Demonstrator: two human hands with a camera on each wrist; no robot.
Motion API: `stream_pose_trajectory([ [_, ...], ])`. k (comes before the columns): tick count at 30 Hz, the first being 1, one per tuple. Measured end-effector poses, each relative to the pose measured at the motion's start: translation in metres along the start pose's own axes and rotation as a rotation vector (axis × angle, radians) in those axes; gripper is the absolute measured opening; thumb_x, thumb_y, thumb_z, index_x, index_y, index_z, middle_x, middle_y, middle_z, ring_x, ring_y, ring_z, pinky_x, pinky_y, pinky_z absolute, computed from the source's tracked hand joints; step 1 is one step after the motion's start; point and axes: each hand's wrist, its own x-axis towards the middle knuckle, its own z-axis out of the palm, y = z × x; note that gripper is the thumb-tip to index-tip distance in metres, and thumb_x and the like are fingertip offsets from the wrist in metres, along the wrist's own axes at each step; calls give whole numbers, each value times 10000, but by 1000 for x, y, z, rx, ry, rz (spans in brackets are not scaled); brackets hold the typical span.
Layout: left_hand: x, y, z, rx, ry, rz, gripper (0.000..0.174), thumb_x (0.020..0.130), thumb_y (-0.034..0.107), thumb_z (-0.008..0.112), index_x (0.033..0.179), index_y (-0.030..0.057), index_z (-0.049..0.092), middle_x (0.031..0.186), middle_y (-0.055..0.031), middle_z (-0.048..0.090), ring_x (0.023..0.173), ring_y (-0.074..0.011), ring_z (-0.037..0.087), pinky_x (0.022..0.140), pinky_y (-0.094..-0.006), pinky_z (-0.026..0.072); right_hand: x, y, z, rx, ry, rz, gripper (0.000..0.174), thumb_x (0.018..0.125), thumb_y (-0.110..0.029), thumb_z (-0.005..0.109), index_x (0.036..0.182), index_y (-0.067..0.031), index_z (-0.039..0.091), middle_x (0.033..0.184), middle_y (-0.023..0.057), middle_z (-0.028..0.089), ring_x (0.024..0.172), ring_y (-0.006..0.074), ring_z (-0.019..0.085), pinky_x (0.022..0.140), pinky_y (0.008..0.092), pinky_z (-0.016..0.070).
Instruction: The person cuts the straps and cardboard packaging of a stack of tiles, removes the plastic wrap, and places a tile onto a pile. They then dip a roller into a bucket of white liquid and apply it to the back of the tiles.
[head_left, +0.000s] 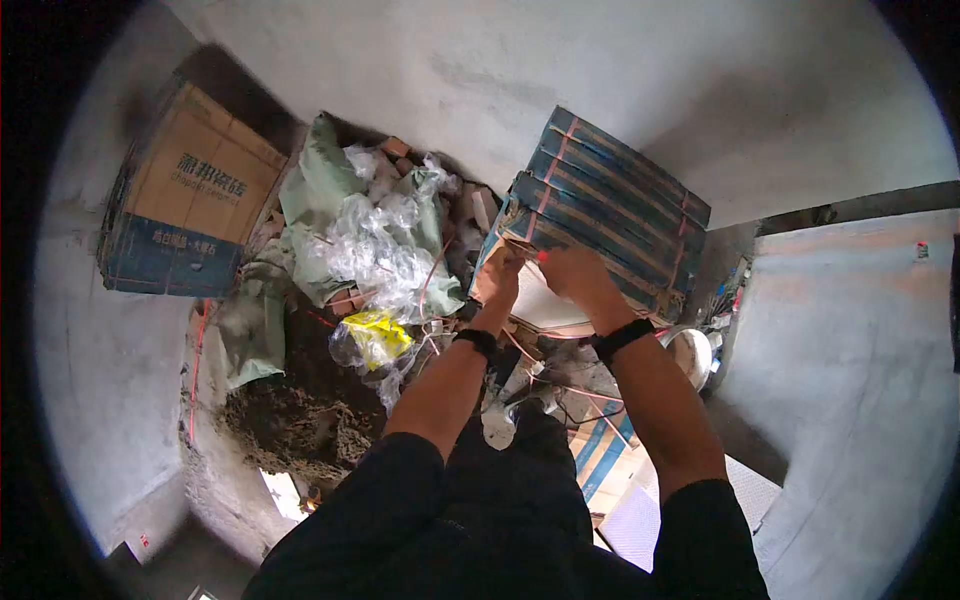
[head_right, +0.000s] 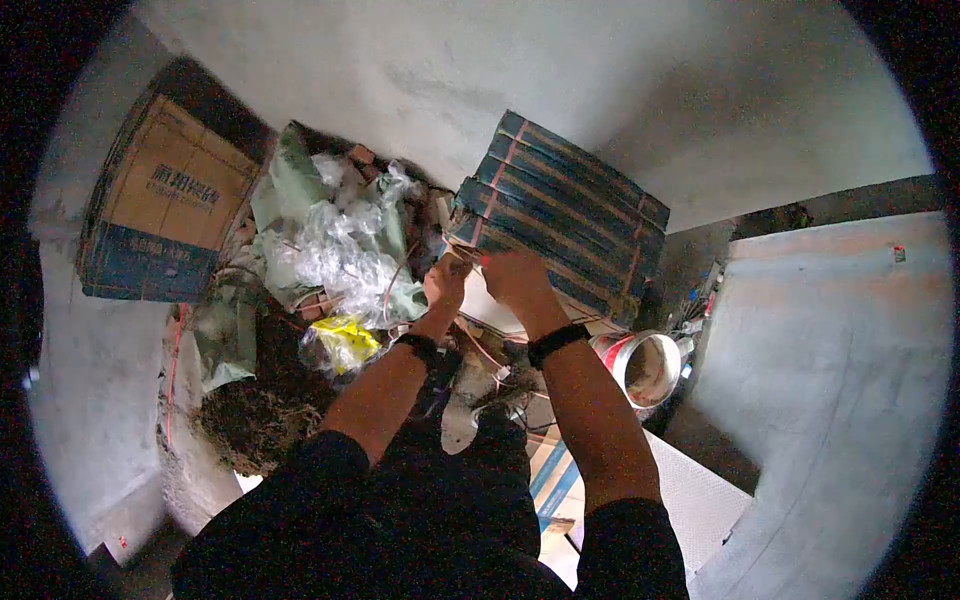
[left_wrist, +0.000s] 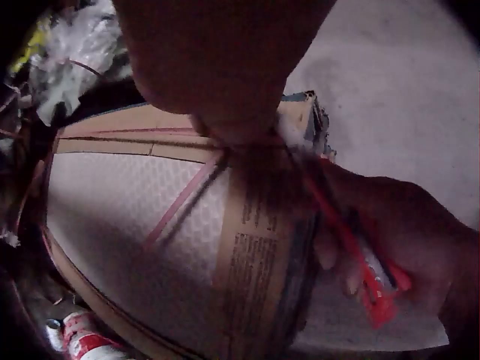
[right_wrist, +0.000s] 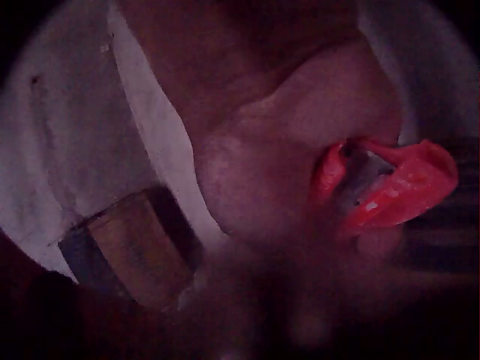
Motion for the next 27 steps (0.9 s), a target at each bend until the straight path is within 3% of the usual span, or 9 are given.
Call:
stream_pose_trajectory([
  [14,-18,-62,-18,238,-99,-120,277,810,341,661,893,77,641,858,-194,667,841,-403,637,710,-479,484,-39,61,81,252,57,-40,301,911,-280,502,889,-25,660,840,205,677,784,376,664,691,495,518],
  [16,-6,-179,-32,937,341,888,436,804,384,642,1159,130,638,1009,-124,675,974,-377,627,808,-485,516,-91,64,66,275,87,133,379,951,-376,470,1018,-32,613,838,219,671,782,398,655,706,502,513],
  [17,7,-195,-62,903,299,907,436,804,384,642,1159,130,638,1009,-124,675,974,-377,627,808,-485,516,-125,67,59,274,67,184,379,951,-376,470,1018,-32,613,838,219,671,782,398,655,706,502,513],
  [20,53,-217,-137,467,317,-180,752,867,322,684,1420,-32,317,1320,-249,490,1206,-378,484,1024,-460,409,-204,72,62,449,-137,200,434,961,-440,464,1121,-46,554,823,231,664,782,415,647,707,504,505],
  [21,52,-152,-159,669,427,127,835,832,309,705,1457,-20,260,1377,-232,442,1285,-359,411,1079,-438,353,-229,79,78,517,-114,271,426,955,-434,483,1127,-51,551,820,234,662,785,419,645,699,504,500],
  [23,43,-91,-122,586,369,512,846,791,225,720,1463,-4,260,1407,-217,419,1299,-343,388,1044,-441,374,-272,92,99,587,-89,335,419,950,-428,501,1133,-55,548,818,237,660,788,423,644,692,505,496],
  [24,31,-96,-82,43,-41,78,808,727,112,710,1438,18,337,1418,-179,433,1285,-322,415,1028,-420,378,-292,97,108,593,-31,348,413,956,-420,496,1144,-54,534,812,232,661,776,425,647,675,509,504],
  [25,0,-66,-39,214,-245,451,742,690,40,677,1390,54,431,1373,-164,492,1242,-286,471,1001,-381,407,-307,100,114,600,26,360,408,962,-411,491,1155,-53,521,806,227,661,764,426,649,658,513,513],
  [27,-67,22,36,-1,-654,389,621,727,115,710,1312,75,507,1231,-216,576,1133,-350,570,953,-405,457,-334,110,125,670,66,438,397,963,-400,496,1167,-60,518,813,232,661,762,435,644,655,517,507],
])
